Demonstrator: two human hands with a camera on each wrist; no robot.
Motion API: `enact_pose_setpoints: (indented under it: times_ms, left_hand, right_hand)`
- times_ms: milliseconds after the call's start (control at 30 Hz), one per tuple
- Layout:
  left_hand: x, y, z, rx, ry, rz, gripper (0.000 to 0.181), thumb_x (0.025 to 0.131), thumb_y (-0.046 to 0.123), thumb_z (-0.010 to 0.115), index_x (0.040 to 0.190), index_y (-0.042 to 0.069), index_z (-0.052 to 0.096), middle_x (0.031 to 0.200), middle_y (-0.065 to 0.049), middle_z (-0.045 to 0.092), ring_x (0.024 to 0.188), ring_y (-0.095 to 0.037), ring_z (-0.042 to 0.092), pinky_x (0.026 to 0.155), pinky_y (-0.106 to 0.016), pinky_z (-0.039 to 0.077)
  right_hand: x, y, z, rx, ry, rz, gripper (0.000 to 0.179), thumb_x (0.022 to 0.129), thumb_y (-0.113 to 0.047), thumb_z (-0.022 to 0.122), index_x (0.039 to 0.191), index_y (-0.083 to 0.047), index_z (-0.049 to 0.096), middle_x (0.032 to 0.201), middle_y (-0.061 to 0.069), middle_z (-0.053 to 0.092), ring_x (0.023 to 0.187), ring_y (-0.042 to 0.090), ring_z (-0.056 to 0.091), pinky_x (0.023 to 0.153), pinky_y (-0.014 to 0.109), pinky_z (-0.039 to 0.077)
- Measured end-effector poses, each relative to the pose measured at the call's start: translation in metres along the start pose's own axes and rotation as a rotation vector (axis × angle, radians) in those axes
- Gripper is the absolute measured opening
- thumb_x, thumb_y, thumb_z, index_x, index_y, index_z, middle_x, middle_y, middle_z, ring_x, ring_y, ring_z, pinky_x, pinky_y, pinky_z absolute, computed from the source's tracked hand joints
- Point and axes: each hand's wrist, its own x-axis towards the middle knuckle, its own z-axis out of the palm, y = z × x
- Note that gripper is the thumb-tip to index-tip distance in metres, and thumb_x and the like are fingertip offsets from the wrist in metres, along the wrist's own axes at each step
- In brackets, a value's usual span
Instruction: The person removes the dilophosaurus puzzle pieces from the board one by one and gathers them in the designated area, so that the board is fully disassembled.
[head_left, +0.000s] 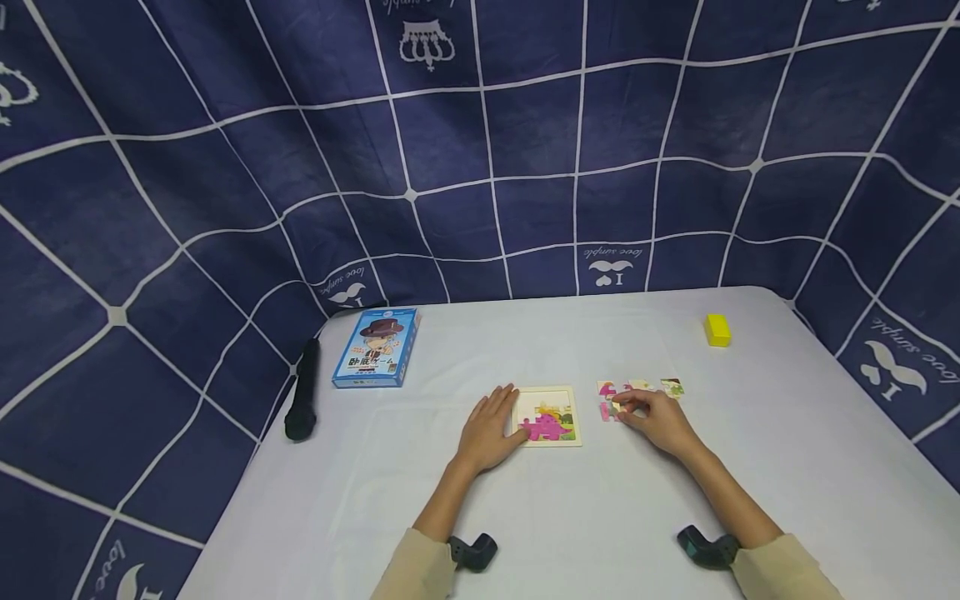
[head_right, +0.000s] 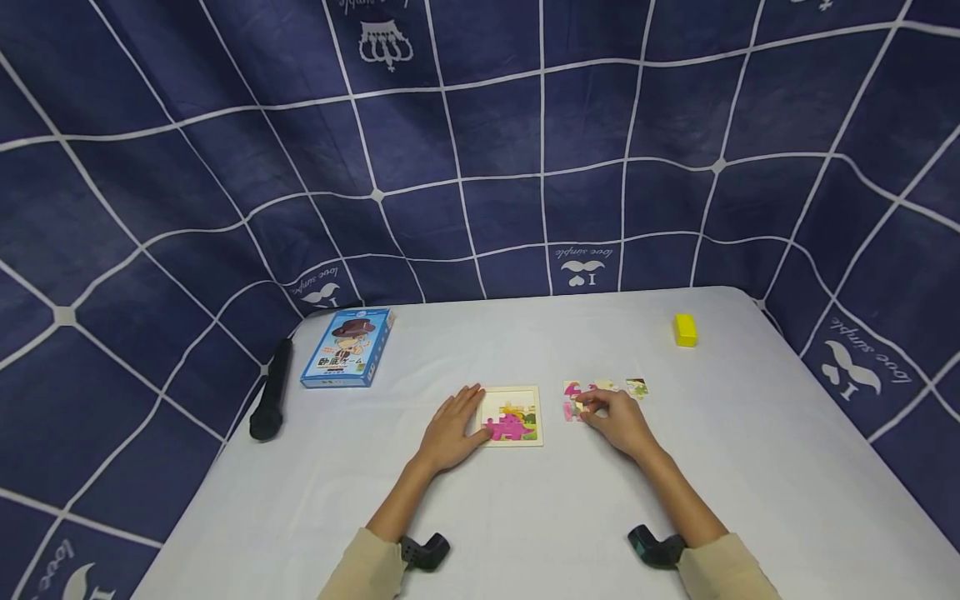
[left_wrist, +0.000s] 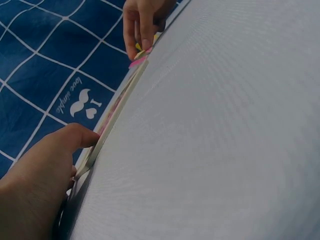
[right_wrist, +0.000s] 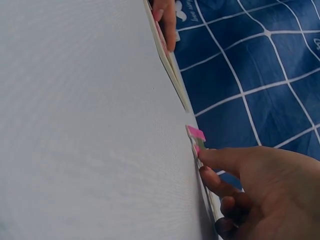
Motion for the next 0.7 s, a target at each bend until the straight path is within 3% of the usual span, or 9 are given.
enact_pose_setpoints:
  times_ms: [167,433,700]
  left_hand:
    - [-0.0001,0.0004,-0.0005,-0.001,0.005,0.001,0.074,0.085,0.050,0.049,0.144,0.009,0.032,0.149,-0.004,0.028,0.138,-0.021,0.020,0.112,-0.036,0.015]
    - [0.0004,0.0002,-0.0013,-0.001,0.013,0.007,0.073,0.086,0.050,0.048,0.143,0.009,0.033,0.149,-0.004,0.029,0.137,-0.021,0.021,0.111,-0.037,0.015]
    - [-0.0002,-0.0002,-0.0006,-0.003,0.004,0.001,0.073,0.086,0.050,0.049,0.143,0.008,0.033,0.149,-0.004,0.029,0.138,-0.021,0.020,0.112,-0.036,0.015]
  right_hand:
    - [0.0000,0.0018,0.0015,-0.004,0.023,-0.041,0.021,0.073,-0.005,0.076,0.094,-0.006,0.071,0.066,-0.006,0.059,0.054,0.008,0.036,0.047,0.024,0.027]
    - [-0.0007,0.0051,0.0028,-0.029,0.053,-0.059,0.017,0.074,-0.005,0.075,0.091,-0.008,0.074,0.076,-0.001,0.063,0.070,0.015,0.049,0.058,0.027,0.038]
    - [-0.0006,0.0043,0.0042,0.007,0.059,-0.053,0.016,0.080,-0.010,0.072,0.096,-0.009,0.072,0.078,-0.001,0.063,0.065,0.012,0.043,0.053,0.024,0.034]
